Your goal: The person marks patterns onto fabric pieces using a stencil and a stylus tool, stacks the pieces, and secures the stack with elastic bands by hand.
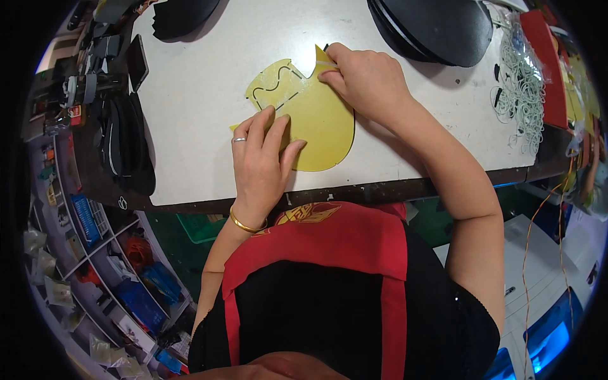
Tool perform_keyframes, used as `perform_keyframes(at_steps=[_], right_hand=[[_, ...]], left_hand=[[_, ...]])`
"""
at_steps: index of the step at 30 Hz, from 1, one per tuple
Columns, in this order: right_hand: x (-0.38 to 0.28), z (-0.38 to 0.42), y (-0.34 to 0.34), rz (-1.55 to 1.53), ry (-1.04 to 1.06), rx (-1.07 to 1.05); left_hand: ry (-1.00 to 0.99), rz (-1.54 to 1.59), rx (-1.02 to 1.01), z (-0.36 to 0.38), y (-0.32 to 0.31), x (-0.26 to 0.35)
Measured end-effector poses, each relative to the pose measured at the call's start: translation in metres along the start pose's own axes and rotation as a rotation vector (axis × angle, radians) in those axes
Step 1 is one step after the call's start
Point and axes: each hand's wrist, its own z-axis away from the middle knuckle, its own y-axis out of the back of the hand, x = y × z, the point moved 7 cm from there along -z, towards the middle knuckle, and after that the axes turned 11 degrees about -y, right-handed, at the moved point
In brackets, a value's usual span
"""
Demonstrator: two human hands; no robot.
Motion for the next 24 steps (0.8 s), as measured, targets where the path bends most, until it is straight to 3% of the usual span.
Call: perform_keyframes(at_steps=[5, 8, 9, 12, 15, 18, 24], right_hand=[[0.001, -0.015, 0.036, 0.097, -0.044, 0.096], [-0.045, -0.001, 0.070, -0.091, 0.309, 0.345], [-0.064, 0.003, 0.063, 0.161, 0.480, 0.382], [-0.080, -0.015, 0.023, -0.246, 0.338, -0.087], [-0.099, -0.021, -0.014, -0.273, 0.462, -0.280], [-0.103, -0.036, -0.023, -0.261, 0.416, -0.362], [-0.086, -0.039, -0.009, -0.096, 0.395, -0.136]], left_hand=[[0.015, -0.024, -0.037, -0.002, 0.002, 0.001], [0.033, -0.031, -0.069, -0.002, 0.001, 0.003], [0.038, -0.031, -0.076, -0.001, 0.001, 0.003], [0.047, -0.022, -0.080, -0.001, -0.001, 0.002], [0.052, -0.023, -0.075, -0.001, 0.000, 0.001], [0.050, -0.031, -0.085, 0.001, -0.001, 0.002], [0.046, -0.013, -0.073, -0.001, 0.002, 0.002]])
